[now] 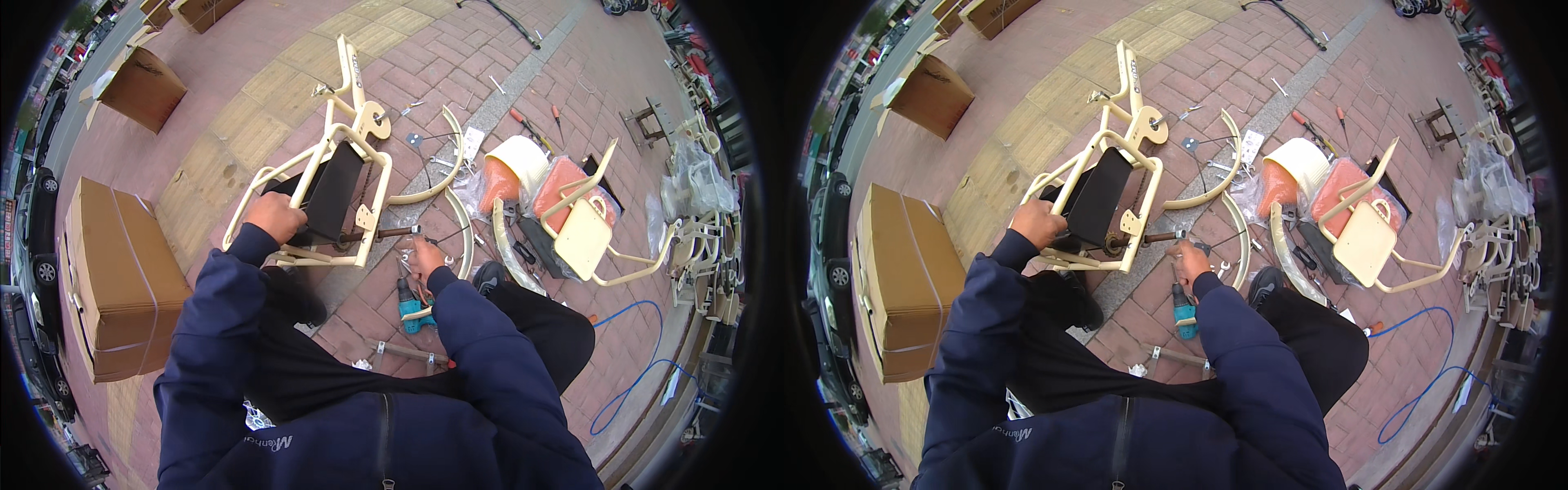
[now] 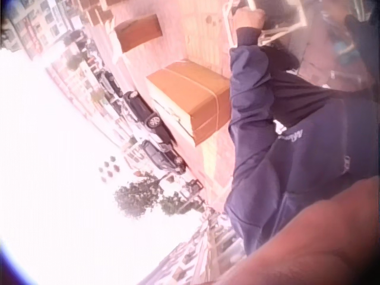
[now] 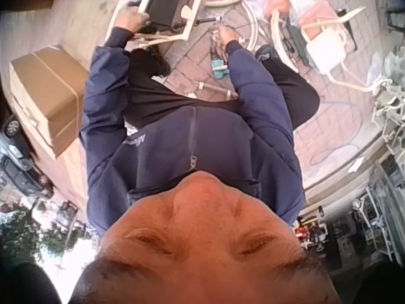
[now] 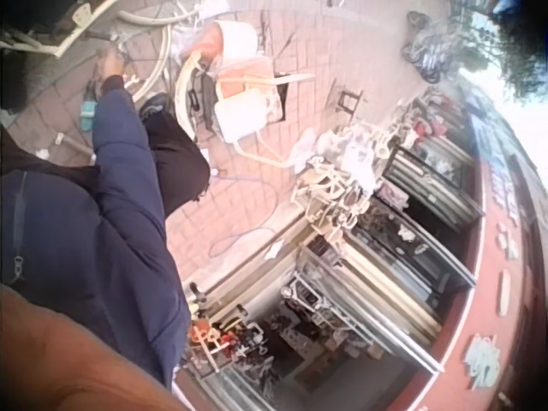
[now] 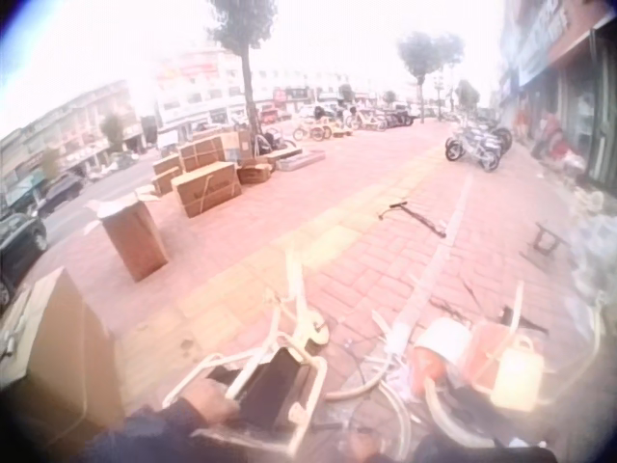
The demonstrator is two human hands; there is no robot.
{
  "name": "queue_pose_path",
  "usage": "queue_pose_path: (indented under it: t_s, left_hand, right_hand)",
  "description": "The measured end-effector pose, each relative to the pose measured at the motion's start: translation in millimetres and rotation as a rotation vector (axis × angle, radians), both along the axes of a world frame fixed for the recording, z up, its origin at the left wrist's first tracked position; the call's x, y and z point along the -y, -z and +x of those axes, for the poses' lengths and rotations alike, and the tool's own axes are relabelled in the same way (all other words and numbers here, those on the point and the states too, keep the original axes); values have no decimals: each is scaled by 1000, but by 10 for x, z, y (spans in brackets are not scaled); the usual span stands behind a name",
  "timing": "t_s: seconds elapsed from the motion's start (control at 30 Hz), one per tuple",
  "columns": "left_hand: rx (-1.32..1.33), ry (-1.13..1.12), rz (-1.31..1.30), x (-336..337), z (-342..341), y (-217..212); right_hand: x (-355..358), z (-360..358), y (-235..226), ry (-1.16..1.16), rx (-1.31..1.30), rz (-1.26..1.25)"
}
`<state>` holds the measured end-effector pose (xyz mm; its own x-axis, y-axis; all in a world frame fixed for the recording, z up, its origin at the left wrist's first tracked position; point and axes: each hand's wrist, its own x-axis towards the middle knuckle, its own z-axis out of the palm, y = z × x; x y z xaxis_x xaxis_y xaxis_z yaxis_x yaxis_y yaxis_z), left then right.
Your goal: The person assembles a tricycle on a paved sidewalk. They mount a tire onto a wheel rim, attach the wheel to the frame, and connect the seat and handlebar components using bolts and nuts.
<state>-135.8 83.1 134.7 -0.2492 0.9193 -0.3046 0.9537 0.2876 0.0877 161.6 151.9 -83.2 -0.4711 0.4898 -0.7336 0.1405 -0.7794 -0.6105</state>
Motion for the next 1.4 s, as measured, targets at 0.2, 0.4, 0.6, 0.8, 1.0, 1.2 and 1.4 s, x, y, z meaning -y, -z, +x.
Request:
queue_pose_path:
  t_s: [0.2,0.4,0.6,0.8,1.0,1.2,1.4]
  left_hand:
    - [113,-207,116,8,-479,-361]
    - [17,-234,127,116,-562,-403]
    - [51,-254,294,193,-562,-657]
    - [-19,-332,70,441,-787,-657]
    - [-137,-369,66,622,-838,-494]
    - [-108,-375,26,496,-612,-386]
    - [-155,-390,-152,360,-360,-331]
  right_hand:
    - [97,-393,-821,79,-336,-1]
    - [-55,-717,-841,52,257,746]
    - [42,-768,-1064,0,315,870]
    - [394,-851,-1316,-71,252,844]
    - [499,-910,-1270,-117,240,842]
    - [467,-744,-1180,-192,286,819]
    - [457,-495,-777,-49,194,511]
